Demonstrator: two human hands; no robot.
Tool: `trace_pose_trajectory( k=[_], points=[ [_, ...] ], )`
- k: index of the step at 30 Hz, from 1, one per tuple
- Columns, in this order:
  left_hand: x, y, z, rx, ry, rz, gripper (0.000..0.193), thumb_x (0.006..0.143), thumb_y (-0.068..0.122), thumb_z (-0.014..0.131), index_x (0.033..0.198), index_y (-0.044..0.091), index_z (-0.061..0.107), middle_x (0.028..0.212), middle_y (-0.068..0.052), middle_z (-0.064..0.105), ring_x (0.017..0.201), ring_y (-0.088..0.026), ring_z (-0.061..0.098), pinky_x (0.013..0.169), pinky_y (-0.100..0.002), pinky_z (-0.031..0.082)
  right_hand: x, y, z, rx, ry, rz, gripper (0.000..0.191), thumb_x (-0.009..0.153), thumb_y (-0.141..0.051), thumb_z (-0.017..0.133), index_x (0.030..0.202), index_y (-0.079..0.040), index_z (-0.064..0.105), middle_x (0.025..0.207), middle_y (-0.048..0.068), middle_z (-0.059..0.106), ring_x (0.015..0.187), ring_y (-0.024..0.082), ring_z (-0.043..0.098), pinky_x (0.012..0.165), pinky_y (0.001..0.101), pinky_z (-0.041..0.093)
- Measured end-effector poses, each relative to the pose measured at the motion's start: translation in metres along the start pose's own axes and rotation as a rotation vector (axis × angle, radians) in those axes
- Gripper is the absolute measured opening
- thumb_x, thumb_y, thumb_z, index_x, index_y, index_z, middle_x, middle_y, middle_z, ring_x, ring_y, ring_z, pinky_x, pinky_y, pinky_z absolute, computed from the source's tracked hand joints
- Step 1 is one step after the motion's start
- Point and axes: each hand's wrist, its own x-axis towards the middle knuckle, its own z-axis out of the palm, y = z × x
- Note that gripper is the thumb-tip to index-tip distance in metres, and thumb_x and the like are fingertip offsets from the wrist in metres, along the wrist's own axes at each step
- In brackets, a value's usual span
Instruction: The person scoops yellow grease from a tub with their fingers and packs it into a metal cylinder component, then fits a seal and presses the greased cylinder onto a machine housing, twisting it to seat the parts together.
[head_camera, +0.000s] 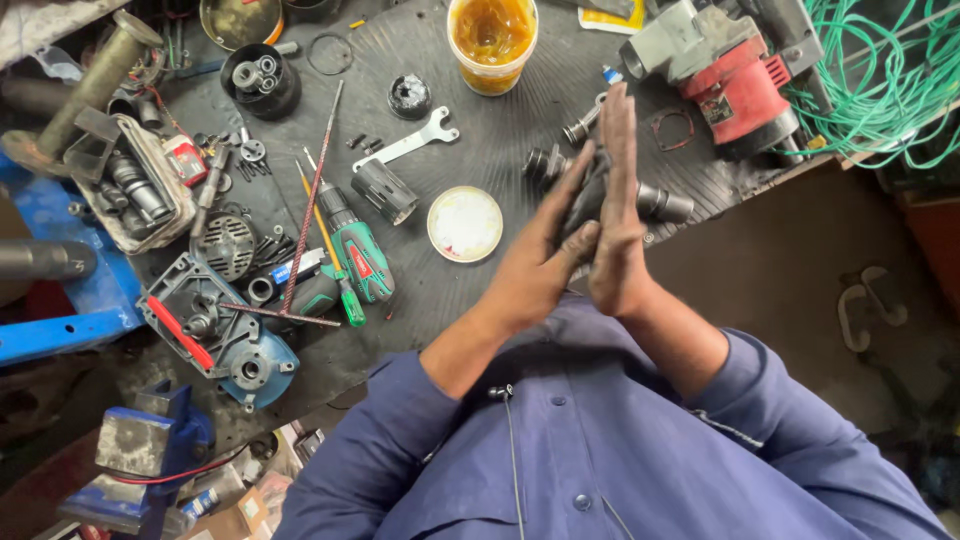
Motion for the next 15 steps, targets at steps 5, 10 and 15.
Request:
trace_pose_trajectory(
  k=[5, 10, 15],
  points=[
    [0.003, 0.000, -0.031, -0.112, 0.030, -0.162, 0.053, 0.093, -0.013, 0.059, 0.144, 0.003, 0.060, 0.140, -0.013, 0.067, 0.126, -0.017, 0.063, 0.109, -0.028, 0.050, 0.032, 0.008, -0.011, -0.122, -0.191, -0.213, 0.111, 0.088, -0.076, 0.054, 0.164, -0.019, -0.002, 0.175, 0.020, 0.008, 0.163, 0.038, 0.004, 0.134, 0.0508, -0.001],
    [-0.006, 0.027, -0.076, 0.022, -0.067, -0.308, 0.053, 0.076, -0.020, 0.050, 0.115, 0.001, 0.079, 0.107, -0.010, 0.079, 0.097, -0.013, 0.074, 0.091, -0.024, 0.057, 0.071, 0.059, -0.041, -0.278, -0.415, -0.459, 0.134, 0.069, -0.058, 0.086, 0.167, -0.023, 0.003, 0.169, 0.020, 0.015, 0.160, 0.038, 0.012, 0.131, 0.0545, 0.008],
    [-0.005, 0.066, -0.135, 0.800, 0.355, -0.091, 0.041, 0.084, -0.013, 0.059, 0.116, 0.006, 0.075, 0.132, -0.016, 0.069, 0.117, -0.029, 0.067, 0.101, -0.037, 0.053, 0.144, 0.152, -0.053, 0.059, -0.210, 0.222, 0.118, 0.091, -0.013, 0.094, 0.172, -0.013, 0.009, 0.176, 0.018, 0.033, 0.168, 0.035, 0.034, 0.133, 0.0517, 0.030]
  ],
)
